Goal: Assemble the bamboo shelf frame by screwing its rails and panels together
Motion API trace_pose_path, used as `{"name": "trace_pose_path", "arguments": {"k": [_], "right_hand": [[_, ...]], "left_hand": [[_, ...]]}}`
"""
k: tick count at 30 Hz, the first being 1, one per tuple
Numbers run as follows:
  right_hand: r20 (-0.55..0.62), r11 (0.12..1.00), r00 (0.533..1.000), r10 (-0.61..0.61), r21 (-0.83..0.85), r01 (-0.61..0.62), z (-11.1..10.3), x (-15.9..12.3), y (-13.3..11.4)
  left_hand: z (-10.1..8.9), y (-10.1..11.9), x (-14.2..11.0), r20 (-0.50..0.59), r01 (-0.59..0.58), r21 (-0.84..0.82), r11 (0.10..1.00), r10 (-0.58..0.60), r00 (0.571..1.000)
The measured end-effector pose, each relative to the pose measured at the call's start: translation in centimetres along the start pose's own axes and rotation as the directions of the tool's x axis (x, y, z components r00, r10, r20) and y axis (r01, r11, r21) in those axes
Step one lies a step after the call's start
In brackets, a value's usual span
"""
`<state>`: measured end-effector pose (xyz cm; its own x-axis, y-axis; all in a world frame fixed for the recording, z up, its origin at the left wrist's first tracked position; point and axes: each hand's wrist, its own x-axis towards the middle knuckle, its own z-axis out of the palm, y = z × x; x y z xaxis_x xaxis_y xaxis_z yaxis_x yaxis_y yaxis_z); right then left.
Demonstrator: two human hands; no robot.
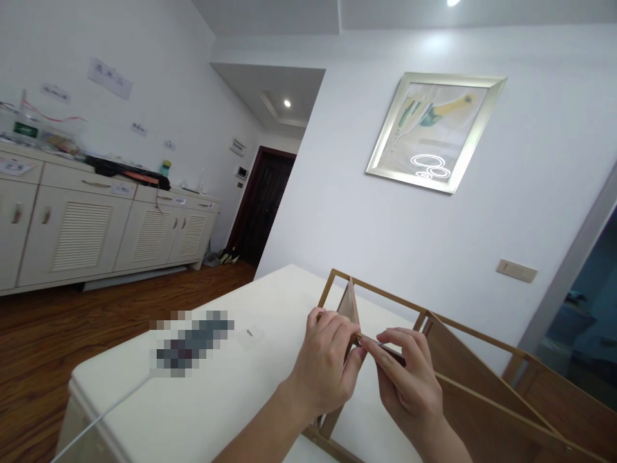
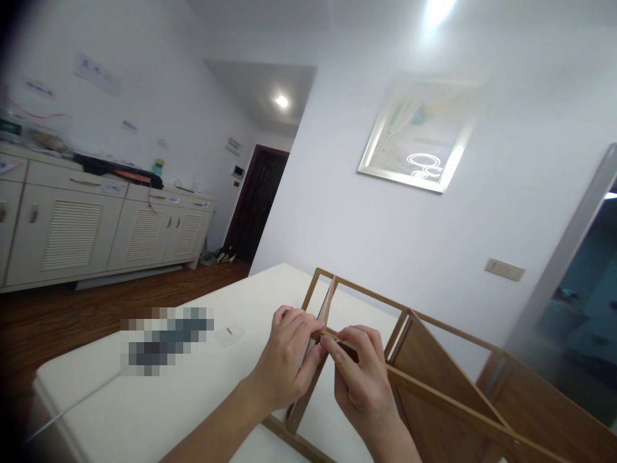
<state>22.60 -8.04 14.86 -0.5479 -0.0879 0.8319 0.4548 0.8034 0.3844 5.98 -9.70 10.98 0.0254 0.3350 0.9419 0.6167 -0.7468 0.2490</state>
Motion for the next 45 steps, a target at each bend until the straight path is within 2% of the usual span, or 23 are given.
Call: {"name": "trace_pose_path", "arguments": {"k": [11,19,25,29,32,36,39,42,45], "right_hand": [[0.035,0.999,0.999,0.034,-0.018,-0.034,-0.2,0.5,-0.6],[0.189,0.984,0.981,0.048,-0.175,-0.015,-1.2,2.1,-2.1],[0.256,0.983,0.964,0.066,-0.185,-0.019,-1.4,2.2,-2.1],[0.192,0.997,0.979,0.064,-0.063,-0.053,-1.7,2.8,-1.5],[0.137,0.988,0.984,0.118,0.08,-0.13,-2.0,3.2,-0.9],[0.158,0.94,0.956,0.246,0.201,-0.275,-2.0,3.3,-0.5],[0.17,0.899,0.939,0.299,0.281,-0.337,-1.8,3.4,-0.4],[0.116,0.923,0.947,0.301,0.212,-0.32,-1.6,3.4,-0.5],[0.049,0.971,0.973,0.227,0.063,-0.23,-1.6,3.2,-0.7]], "left_hand": [[-0.2,0.2,0.0,0.006,0.013,-0.008,1.0,-0.013,1.0],[-0.4,0.3,0.2,0.018,0.006,-0.009,1.0,-0.006,1.0],[-0.3,0.1,0.1,0.019,0.009,-0.01,1.0,-0.008,1.0],[-0.2,0.2,0.1,0.014,0.019,-0.029,0.999,-0.019,1.0],[-0.3,0.3,0.2,0.029,0.044,-0.047,0.998,-0.043,0.999],[-0.3,0.4,0.3,0.041,0.076,-0.073,0.994,-0.074,0.996],[-0.3,0.4,0.4,0.04,0.099,-0.081,0.992,-0.096,0.995],[-0.3,0.5,0.4,0.038,0.112,-0.083,0.99,-0.109,0.993],[-0.3,0.5,0.4,0.041,0.108,-0.075,0.991,-0.105,0.994]]}}
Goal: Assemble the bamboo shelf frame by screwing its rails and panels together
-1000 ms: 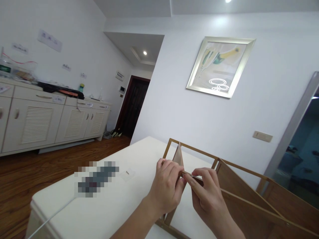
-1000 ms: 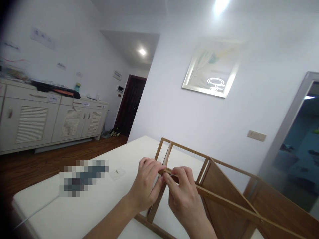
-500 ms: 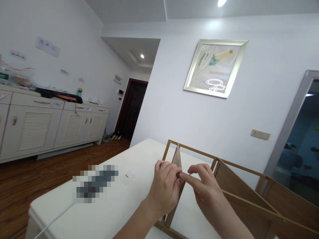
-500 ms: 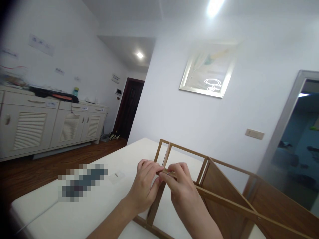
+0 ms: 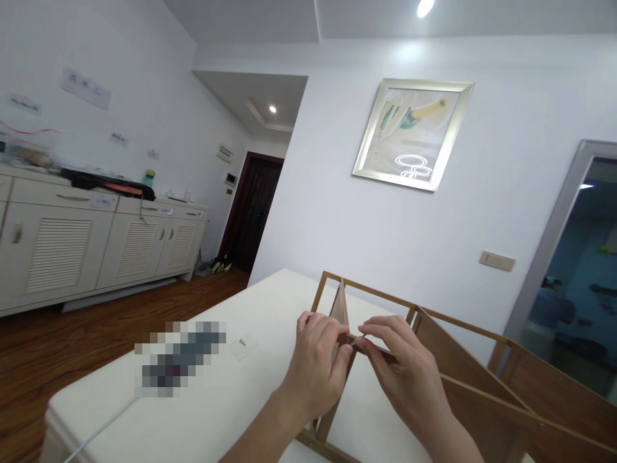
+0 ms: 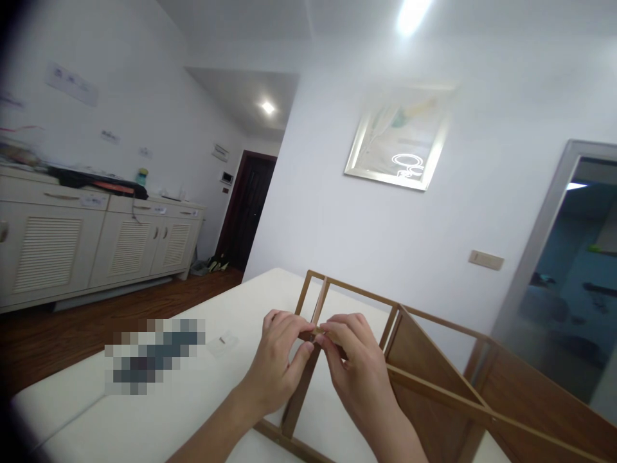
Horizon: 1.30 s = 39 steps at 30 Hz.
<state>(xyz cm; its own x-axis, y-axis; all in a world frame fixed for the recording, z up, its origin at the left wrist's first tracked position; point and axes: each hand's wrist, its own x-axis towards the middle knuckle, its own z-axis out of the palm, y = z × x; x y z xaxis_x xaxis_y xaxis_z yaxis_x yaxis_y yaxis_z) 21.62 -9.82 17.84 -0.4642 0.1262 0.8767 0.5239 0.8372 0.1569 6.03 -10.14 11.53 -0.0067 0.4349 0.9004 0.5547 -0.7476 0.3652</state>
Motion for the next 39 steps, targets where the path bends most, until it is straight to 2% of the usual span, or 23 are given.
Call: {"name": "trace_pose_path", "arguments": {"k": [5,9,20,30,39], "right_hand": [[-0.011,0.958,0.98,-0.199,-0.211,0.192,0.0,-1.2,-0.1],[0.039,0.915,0.962,-0.272,-0.299,0.271,0.0,-2.2,0.3],[0.11,0.872,0.958,-0.263,-0.399,0.285,0.8,-5.9,1.5],[0.054,0.869,0.969,-0.239,-0.434,0.239,1.4,-5.4,-0.1],[0.033,0.86,0.963,-0.266,-0.444,0.253,1.9,-5.1,-0.9]], "left_hand": [[0.2,-0.2,-0.2,-0.002,-0.03,0.036,0.999,0.03,1.0],[0.6,-0.6,-0.4,-0.018,-0.07,0.09,0.993,0.072,0.997],[1.2,-1.0,-0.4,-0.062,-0.157,0.195,0.968,0.172,0.983],[1.4,-1.4,-0.5,-0.074,-0.173,0.223,0.959,0.194,0.978],[1.3,-1.5,-0.6,-0.075,-0.183,0.236,0.954,0.206,0.976]]}}
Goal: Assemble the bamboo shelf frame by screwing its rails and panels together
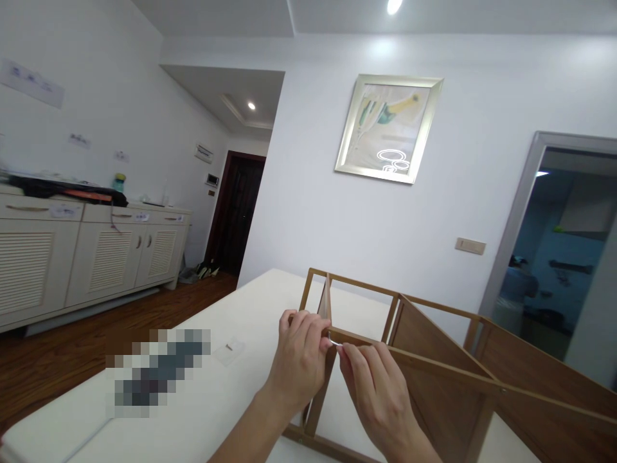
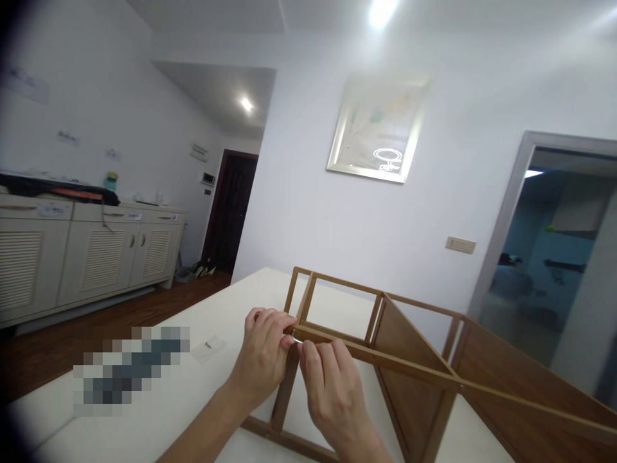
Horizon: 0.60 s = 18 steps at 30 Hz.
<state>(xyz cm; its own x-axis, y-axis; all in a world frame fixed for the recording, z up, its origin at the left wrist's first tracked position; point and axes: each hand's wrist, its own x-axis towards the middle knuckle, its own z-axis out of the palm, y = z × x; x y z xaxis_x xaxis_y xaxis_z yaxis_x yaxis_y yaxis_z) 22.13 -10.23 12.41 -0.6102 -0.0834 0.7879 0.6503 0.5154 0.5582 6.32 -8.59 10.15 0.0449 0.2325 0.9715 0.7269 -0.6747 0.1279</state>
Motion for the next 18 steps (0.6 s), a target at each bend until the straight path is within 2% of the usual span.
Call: {"name": "trace_pose_path", "arguments": {"k": [18], "right_hand": [[-0.019,0.998,0.999,0.046,0.035,-0.045,-0.13,0.16,-0.47]], "left_hand": [[0.17,-0.29,-0.15,-0.004,-0.01,0.019,1.0,0.01,1.0]]}}
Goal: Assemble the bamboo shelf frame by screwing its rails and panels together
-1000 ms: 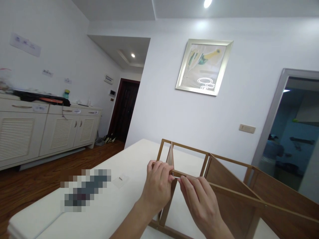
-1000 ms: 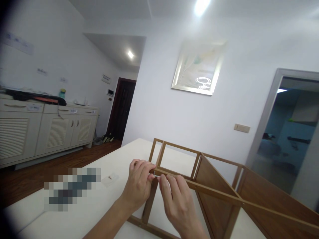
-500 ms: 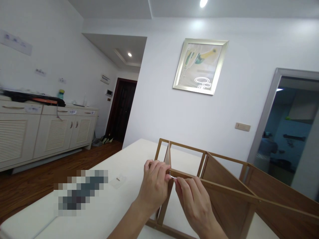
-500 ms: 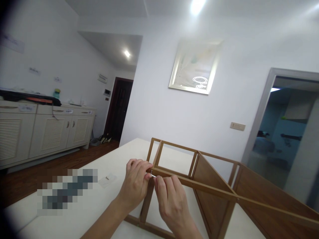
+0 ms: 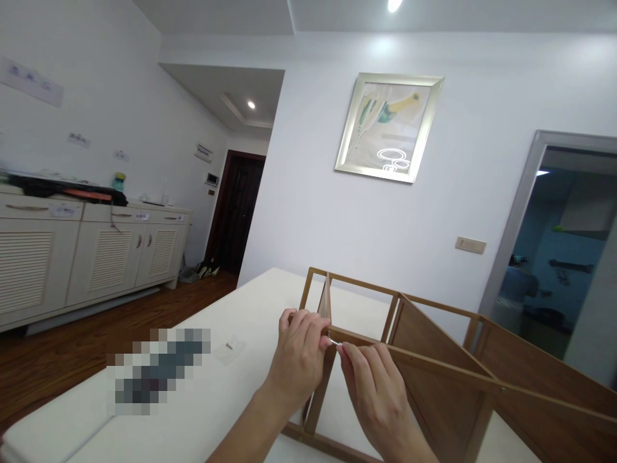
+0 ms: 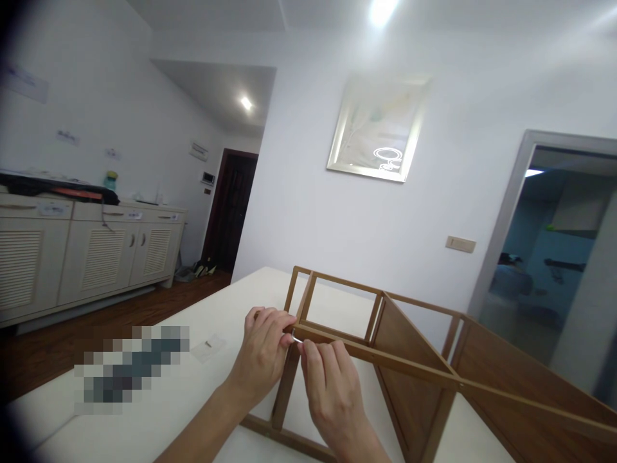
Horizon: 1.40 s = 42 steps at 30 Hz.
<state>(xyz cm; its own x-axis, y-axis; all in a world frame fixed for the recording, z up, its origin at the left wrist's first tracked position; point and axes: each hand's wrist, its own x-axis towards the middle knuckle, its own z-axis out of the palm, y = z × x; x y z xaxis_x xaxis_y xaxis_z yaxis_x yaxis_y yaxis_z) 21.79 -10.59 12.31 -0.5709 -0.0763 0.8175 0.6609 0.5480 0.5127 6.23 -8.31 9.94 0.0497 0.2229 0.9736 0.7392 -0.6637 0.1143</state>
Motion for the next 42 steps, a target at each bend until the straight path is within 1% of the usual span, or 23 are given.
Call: {"name": "trace_pose_path", "arguments": {"k": [7,10,12,15,18,22,25,26,27,28,29,31,32,33,34,35,36,38,40,41,42], "right_hand": [[-0.013,1.0,1.0,0.022,-0.007,-0.022,0.2,-0.1,-0.1],[0.006,1.0,1.0,0.001,-0.026,-0.001,0.3,-0.1,0.0],[0.031,0.999,0.999,0.009,-0.04,-0.008,0.3,-0.1,0.1],[0.079,0.998,0.994,0.07,-0.005,-0.07,0.4,-0.1,0.1],[0.105,0.987,0.986,0.131,0.078,-0.14,0.3,0.2,0.1],[0.097,0.96,0.983,0.153,0.22,-0.171,-0.2,1.0,0.2],[0.096,0.938,0.985,0.142,0.306,-0.165,-0.7,1.5,0.1],[0.104,0.932,0.985,0.135,0.325,-0.162,-0.8,1.5,0.0],[0.117,0.927,0.985,0.123,0.34,-0.156,-1.0,1.3,-0.2],[0.131,0.924,0.986,0.103,0.354,-0.143,-1.1,1.0,-0.5],[0.15,0.92,0.986,0.074,0.37,-0.126,-1.1,0.4,-0.8],[0.202,0.908,0.979,0.002,0.41,-0.086,-1.0,-1.5,-1.4],[0.231,0.899,0.972,-0.034,0.433,-0.072,-0.8,-2.7,-1.8],[0.258,0.889,0.964,-0.063,0.454,-0.064,-0.6,-4.1,-2.1],[0.285,0.882,0.955,-0.081,0.466,-0.064,-0.3,-5.5,-2.4],[0.305,0.878,0.949,-0.08,0.473,-0.078,0.1,-6.9,-2.7],[0.322,0.873,0.945,-0.062,0.477,-0.105,0.4,-8.2,-2.9],[0.35,0.861,0.937,-0.006,0.478,-0.173,1.0,-10.3,-3.2],[0.394,0.845,0.919,0.026,0.482,-0.231,1.4,-11.4,-3.3],[0.42,0.832,0.906,0.04,0.488,-0.263,1.5,-11.6,-3.4],[0.446,0.814,0.893,0.056,0.498,-0.3,1.6,-11.7,-3.5]], "left_hand": [[0.2,-0.2,-0.2,0.011,0.0,-0.016,1.0,0.0,1.0],[0.1,-0.2,-0.2,0.004,0.001,0.0,1.0,-0.001,1.0],[0.0,-0.1,-0.2,-0.013,-0.004,0.015,1.0,0.004,1.0],[0.0,-0.2,-0.4,-0.034,-0.015,0.025,1.0,0.016,0.999],[0.1,-0.3,-0.9,-0.033,-0.022,0.045,0.999,0.024,0.999],[0.1,-0.4,-2.4,-0.049,-0.013,0.052,0.999,0.016,0.999],[-0.5,-0.4,-4.6,-0.084,-0.021,0.06,0.998,0.026,0.996],[-0.8,-0.4,-5.5,-0.065,-0.045,0.06,0.997,0.049,0.997],[-1.1,-0.5,-6.5,-0.012,-0.084,0.041,0.996,0.084,0.996],[-1.5,-0.6,-7.5,0.072,-0.116,0.005,0.993,0.115,0.991],[-1.8,-0.7,-8.5,0.177,-0.129,-0.041,0.991,0.134,0.975],[-2.2,-1.0,-10.2,0.388,-0.095,-0.116,0.989,0.133,0.912],[-2.4,-1.0,-10.9,0.47,-0.06,-0.13,0.99,0.114,0.875],[-2.4,-1.1,-11.4,0.527,-0.025,-0.129,0.991,0.09,0.845],[-2.4,-1.1,-11.8,0.559,-0.002,-0.13,0.992,0.074,0.826],[-2.3,-1.0,-12.0,0.573,0.012,-0.139,0.99,0.071,0.816],[-2.3,-1.0,-12.1,0.572,0.025,-0.151,0.988,0.066,0.818],[-2.2,-1.0,-11.9,0.528,0.067,-0.154,0.986,0.024,0.849],[-2.3,-1.1,-11.6,0.448,0.136,-0.114,0.984,-0.072,0.891],[-2.3,-1.1,-11.5,0.414,0.17,-0.09,0.981,-0.118,0.903],[-2.4,-1.2,-11.4,0.402,0.188,-0.075,0.979,-0.143,0.904]]}}
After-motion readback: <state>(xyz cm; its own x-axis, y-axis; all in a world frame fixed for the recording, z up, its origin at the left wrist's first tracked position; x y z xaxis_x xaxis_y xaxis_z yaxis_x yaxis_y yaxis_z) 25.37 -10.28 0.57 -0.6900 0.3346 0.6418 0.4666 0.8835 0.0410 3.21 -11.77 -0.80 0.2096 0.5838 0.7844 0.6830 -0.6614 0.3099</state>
